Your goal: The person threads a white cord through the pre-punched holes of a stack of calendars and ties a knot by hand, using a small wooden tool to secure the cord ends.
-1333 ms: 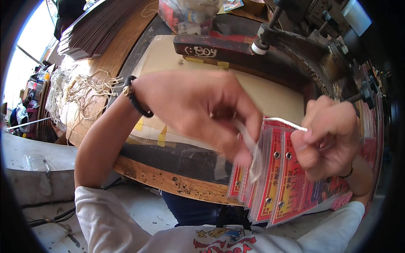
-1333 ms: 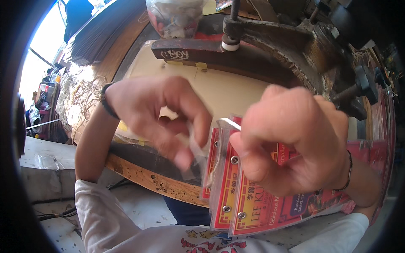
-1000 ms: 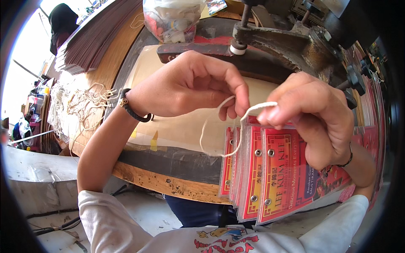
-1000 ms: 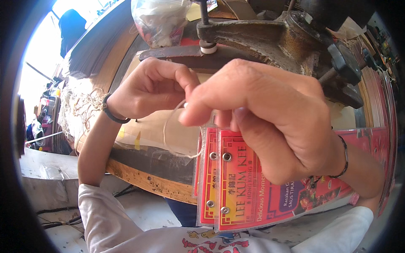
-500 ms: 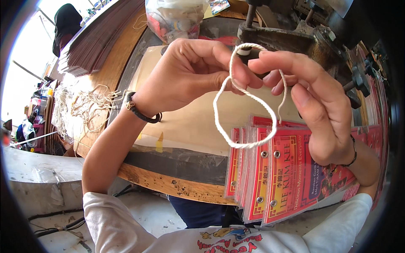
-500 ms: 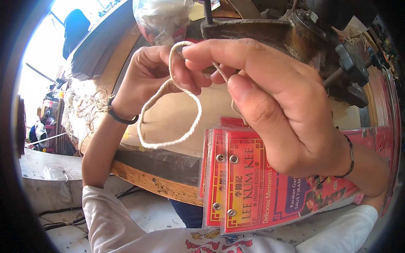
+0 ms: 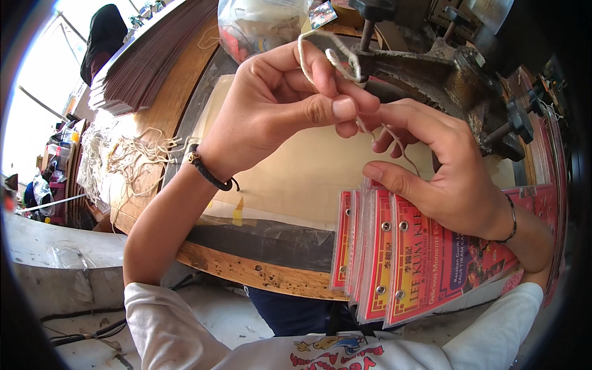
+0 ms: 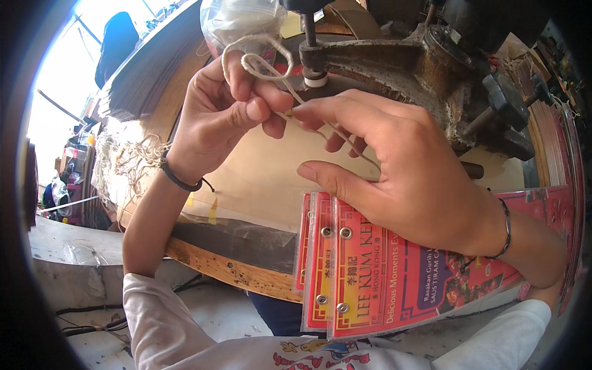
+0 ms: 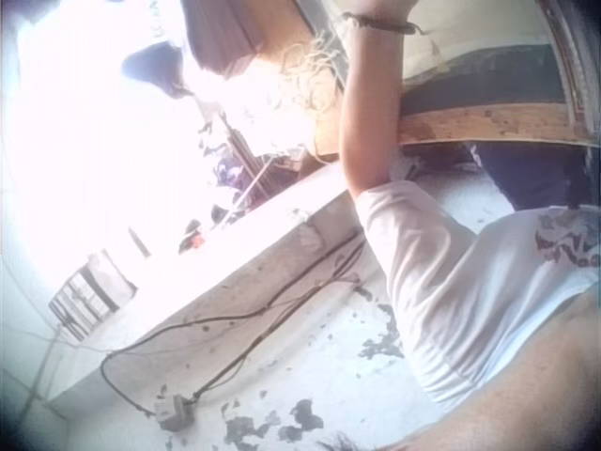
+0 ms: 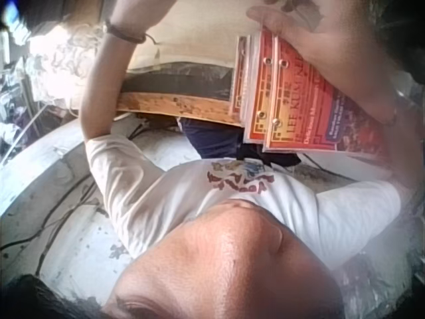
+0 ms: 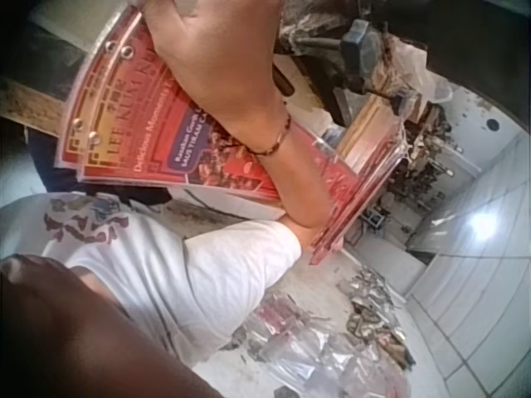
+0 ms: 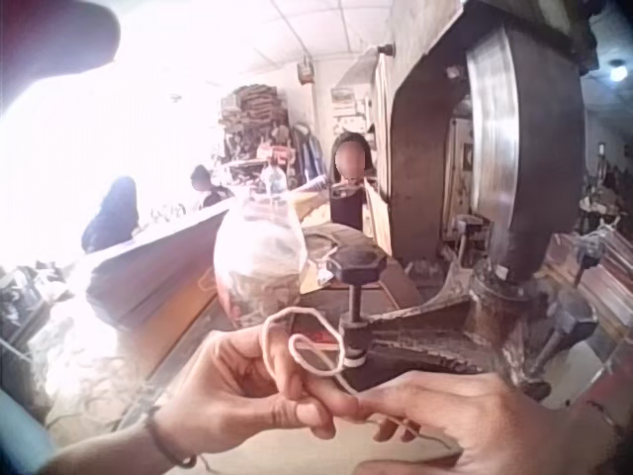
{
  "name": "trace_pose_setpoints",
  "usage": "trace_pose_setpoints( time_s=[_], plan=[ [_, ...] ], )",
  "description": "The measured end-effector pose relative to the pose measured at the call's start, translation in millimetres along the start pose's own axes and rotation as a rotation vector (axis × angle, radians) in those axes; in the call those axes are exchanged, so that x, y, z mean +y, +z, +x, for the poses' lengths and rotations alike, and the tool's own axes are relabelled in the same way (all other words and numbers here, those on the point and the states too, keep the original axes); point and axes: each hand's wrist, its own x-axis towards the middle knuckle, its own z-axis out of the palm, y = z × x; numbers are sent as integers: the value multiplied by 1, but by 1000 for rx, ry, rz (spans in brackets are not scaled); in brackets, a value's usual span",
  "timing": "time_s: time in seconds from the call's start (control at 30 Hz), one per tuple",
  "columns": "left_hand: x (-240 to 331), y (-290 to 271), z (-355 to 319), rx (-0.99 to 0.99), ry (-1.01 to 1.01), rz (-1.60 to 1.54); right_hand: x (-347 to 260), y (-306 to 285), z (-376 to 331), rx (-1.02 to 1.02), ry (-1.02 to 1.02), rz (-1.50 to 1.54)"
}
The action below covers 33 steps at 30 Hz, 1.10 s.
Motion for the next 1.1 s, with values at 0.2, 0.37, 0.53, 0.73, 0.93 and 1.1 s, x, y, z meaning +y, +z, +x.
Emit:
trace_pose_setpoints(
  time_s=[0.2, 0.37, 0.53, 0.73, 0.93, 1.1],
  plan=[
    [0, -1, 0, -7, -5, 69, 5, 8, -1, 51, 16, 36],
    [5, -23, 3, 146, -2, 36, 4, 7, 1, 67, -112, -19],
    [16, -38, 8, 429, 69, -12, -1, 2, -2, 43, -186, -70],
    [19, -52, 7, 546, 54, 148, -2, 4, -2, 82, -229, -53],
    [15, -32, 6, 593, 51, 501, -8, -4, -4, 15, -235, -47],
    [20, 0, 2, 157, 126, 682, -2, 0, -4, 57, -313, -56]
  ],
)
